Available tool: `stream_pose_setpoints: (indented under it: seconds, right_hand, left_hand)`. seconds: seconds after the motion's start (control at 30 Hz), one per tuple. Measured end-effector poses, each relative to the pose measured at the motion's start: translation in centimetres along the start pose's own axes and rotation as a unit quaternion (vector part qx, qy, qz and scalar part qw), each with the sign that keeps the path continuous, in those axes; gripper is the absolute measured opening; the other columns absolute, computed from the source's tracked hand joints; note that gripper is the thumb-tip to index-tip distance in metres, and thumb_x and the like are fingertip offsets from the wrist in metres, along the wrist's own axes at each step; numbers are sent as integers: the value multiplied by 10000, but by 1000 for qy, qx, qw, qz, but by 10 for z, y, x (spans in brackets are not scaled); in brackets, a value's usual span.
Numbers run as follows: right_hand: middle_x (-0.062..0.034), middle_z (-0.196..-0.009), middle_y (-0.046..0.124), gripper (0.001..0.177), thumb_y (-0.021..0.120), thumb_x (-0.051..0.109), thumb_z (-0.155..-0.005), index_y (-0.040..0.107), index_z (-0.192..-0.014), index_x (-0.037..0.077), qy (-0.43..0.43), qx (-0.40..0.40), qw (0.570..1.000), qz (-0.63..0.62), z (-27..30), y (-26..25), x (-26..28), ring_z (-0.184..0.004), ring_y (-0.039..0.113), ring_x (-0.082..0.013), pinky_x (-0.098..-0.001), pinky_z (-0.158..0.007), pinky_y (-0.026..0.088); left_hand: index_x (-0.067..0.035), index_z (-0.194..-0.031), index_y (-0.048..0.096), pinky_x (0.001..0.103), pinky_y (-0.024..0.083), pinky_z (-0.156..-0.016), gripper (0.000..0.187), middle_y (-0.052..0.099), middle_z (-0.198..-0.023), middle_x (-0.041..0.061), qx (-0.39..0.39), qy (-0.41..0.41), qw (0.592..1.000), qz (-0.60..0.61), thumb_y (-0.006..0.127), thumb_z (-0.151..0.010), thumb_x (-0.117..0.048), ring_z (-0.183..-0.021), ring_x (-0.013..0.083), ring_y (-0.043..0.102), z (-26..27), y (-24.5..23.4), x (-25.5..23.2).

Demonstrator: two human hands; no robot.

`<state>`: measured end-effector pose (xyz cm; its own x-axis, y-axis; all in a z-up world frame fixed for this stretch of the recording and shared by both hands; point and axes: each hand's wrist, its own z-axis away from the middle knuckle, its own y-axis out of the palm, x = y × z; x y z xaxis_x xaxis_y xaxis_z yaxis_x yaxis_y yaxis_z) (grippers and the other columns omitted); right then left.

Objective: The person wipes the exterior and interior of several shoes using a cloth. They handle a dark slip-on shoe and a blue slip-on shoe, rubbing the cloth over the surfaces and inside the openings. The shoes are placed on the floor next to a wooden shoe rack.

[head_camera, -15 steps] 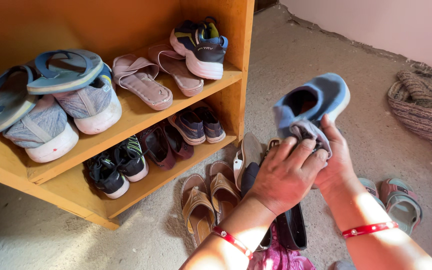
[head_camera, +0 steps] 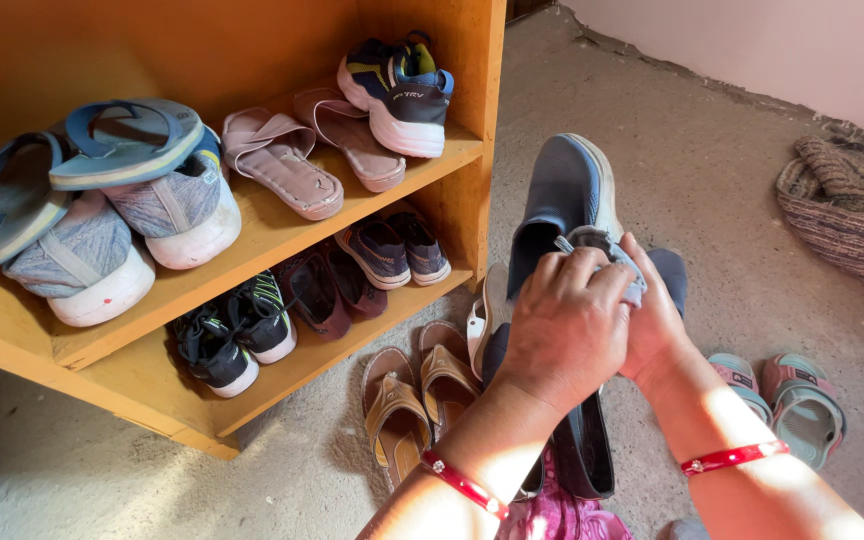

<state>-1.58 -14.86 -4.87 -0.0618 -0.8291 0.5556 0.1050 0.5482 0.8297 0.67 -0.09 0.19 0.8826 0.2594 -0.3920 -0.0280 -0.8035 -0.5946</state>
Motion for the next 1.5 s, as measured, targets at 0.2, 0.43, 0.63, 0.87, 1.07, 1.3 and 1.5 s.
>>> stream_pose_setpoints:
  seconds: [0.2,0.43,0.63,0.87,1.07,1.3,1.5]
  right_hand:
    - [-47,-1204,683,396,438,471,-1013,605,-1243,194,-42,-153,966,206,1,12,-11,-1080,677,-185,-399,-911,557]
    - [-95,-1225,674,605,391,620,-1002,544,-1327,133,9,-153,958,242,2,20,-9,-1119,657,-230,-422,-908,561]
    - [-61,-1432,606,700,507,517,-917,375,-1563,281,53,-63,955,286,7,38,-23,-1269,599,-205,-411,-1014,519]
    - [-88,-1472,572,765,600,429,-913,346,-1602,214,32,-57,953,295,10,47,-15,-1310,581,-208,-403,-1039,492]
    - [-136,-1409,606,832,616,201,-811,341,-1595,252,52,-82,948,303,14,50,-15,-1227,627,-258,-415,-986,524]
    - [-123,-1295,596,786,603,113,-746,395,-1500,191,26,-100,944,313,20,43,-4,-1172,633,-258,-435,-936,554]
    - [-106,-1285,599,869,639,97,-700,364,-1519,188,82,-59,926,363,17,29,-9,-1176,618,-240,-405,-975,522]
  left_hand:
    - [-131,-1096,716,433,535,-935,212,683,-1132,91,-20,-137,987,82,677,-917,-237,-1067,304,649,-10,-8,15]
    - [-143,-1086,726,430,519,-972,222,673,-1146,110,18,-105,992,66,687,-885,-227,-1084,315,637,-11,-10,29]
    - [-120,-1077,719,432,516,-954,203,670,-1090,100,-106,-119,986,42,703,-891,-199,-1066,331,631,-16,-20,60]
    - [-127,-1058,720,430,520,-960,169,673,-1102,102,-32,-72,990,116,679,-904,-184,-1068,328,646,-12,-18,62]
    - [-96,-1060,720,470,508,-924,195,653,-1083,132,-131,-143,980,44,695,-893,-194,-1037,374,639,-17,-16,67]
    - [-121,-1054,732,445,535,-928,190,671,-1088,126,-18,-58,989,133,693,-883,-194,-1051,342,650,-3,-2,56]
    - [-123,-1055,709,445,519,-958,181,658,-1089,108,-158,-154,974,56,701,-889,-195,-1058,338,650,-10,-3,77]
